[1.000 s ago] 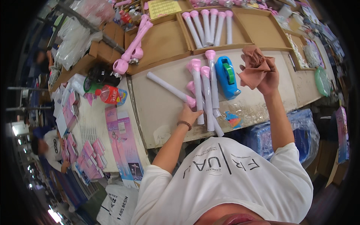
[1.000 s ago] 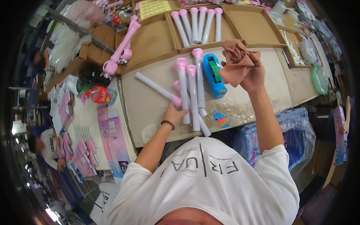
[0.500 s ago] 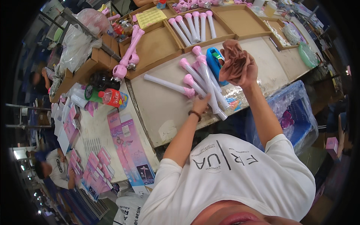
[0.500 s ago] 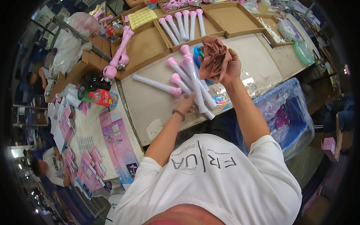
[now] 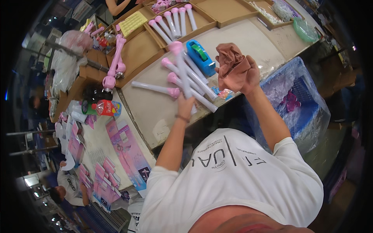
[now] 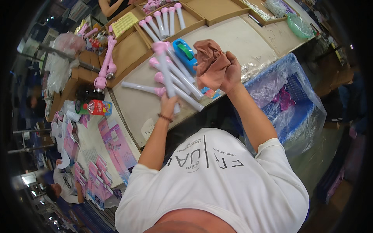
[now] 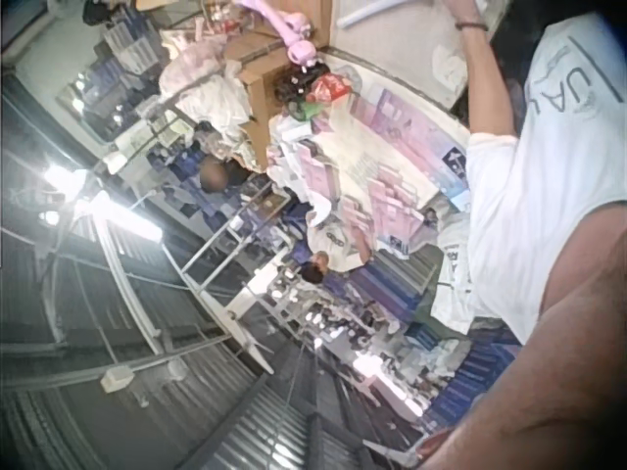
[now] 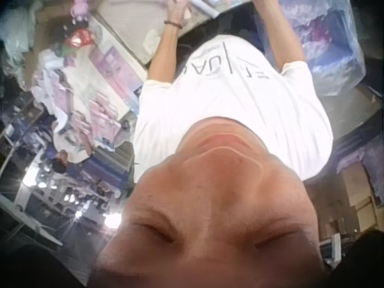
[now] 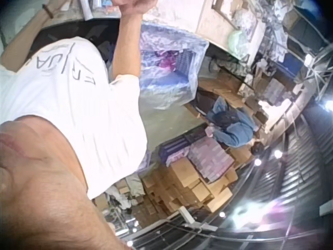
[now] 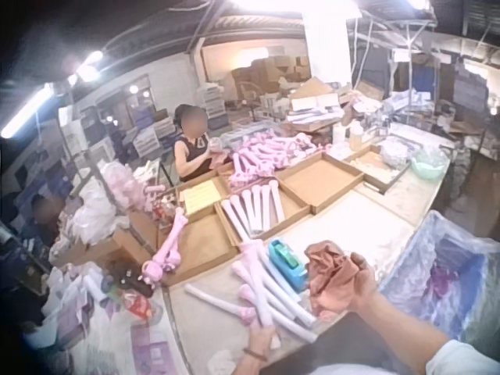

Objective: The person unpacks pink bubble-blower heads from a box and retrieves white plastic handles from a blue crate. They repeatedly attach the heads to the handles by hand, then place the assembled units on the table. The person also wipes the heads with a cloth during assembly.

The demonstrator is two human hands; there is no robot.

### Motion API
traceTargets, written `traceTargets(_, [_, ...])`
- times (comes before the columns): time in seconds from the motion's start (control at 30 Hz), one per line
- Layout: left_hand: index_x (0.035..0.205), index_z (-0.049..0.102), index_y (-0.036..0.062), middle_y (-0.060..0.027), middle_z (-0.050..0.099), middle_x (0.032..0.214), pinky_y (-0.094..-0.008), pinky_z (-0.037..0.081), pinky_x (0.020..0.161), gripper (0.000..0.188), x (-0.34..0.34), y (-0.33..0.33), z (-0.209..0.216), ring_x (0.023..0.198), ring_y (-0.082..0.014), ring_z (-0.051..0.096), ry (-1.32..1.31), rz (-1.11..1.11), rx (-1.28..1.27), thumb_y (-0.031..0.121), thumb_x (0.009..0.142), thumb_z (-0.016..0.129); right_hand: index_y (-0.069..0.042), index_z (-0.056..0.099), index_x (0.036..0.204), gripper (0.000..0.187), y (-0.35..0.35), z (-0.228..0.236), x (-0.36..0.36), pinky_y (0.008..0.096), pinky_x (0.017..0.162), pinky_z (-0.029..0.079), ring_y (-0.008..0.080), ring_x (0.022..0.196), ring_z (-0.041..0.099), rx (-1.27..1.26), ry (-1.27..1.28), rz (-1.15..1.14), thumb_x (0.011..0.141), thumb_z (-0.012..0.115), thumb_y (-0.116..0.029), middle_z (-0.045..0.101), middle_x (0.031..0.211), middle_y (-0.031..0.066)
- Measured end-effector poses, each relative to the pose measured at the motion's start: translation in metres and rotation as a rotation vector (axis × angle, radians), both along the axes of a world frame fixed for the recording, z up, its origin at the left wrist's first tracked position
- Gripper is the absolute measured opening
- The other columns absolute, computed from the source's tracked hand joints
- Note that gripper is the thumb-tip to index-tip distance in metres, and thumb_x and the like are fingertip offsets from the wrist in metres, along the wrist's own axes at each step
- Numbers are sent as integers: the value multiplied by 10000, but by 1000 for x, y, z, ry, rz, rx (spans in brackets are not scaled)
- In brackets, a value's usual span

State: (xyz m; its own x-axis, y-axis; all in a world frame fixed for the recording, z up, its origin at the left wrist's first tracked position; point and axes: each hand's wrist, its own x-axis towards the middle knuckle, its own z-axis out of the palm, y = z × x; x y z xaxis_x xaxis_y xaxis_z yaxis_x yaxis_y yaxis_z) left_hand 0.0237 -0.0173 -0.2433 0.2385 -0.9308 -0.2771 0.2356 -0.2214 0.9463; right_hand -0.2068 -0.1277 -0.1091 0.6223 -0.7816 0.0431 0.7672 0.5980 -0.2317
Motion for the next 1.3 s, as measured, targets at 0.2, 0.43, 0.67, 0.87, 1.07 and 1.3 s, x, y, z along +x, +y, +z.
traceTargets(0.2, [1204,430,-14,-62,574,761,-304,502,623,436,-35,47,129,658,-160,594,-220,76,-178,12,815,623,-21,350,1397,633,-13,-8,-38,585,1069,290,370,1284,406,-25,-66,57,926,353,-444,421,1390,204])
traceTargets(0.43, [1053,590,12,-147,629,793,-357,507,721,352,-75,44,162,754,-202,631,-706,-275,55,178,759,689,13,438,1269,547,17,-6,-30,322,848,482,172,930,608,-261,342,122,909,515,-392,605,1095,88])
traceTargets(0.67, [1009,602,66,-133,638,923,-335,491,768,292,-95,57,159,879,-258,617,-569,-790,-107,100,731,687,-80,689,895,273,42,25,-41,339,588,431,234,699,535,-1690,452,-142,663,755,-206,587,805,41])
traceTargets(0.87, [855,591,85,-133,632,677,-445,479,562,231,-87,62,177,665,-338,631,-1442,-600,30,190,672,685,-36,648,795,168,53,46,-35,247,438,431,155,521,595,-910,920,278,803,701,-195,609,646,30])
traceTargets(1.07, [968,620,80,-112,657,720,-396,505,624,320,-86,60,178,693,-317,648,-1336,-580,-123,152,668,705,20,610,1043,262,43,47,-22,275,632,535,162,715,672,-1167,511,401,879,610,-184,671,786,113])
traceTargets(1.3, [932,688,68,-143,685,869,-341,516,719,215,-83,49,129,833,-218,676,-624,-285,-240,107,726,736,-20,573,978,228,40,22,4,273,700,490,128,764,592,28,258,426,850,598,-207,611,870,61])
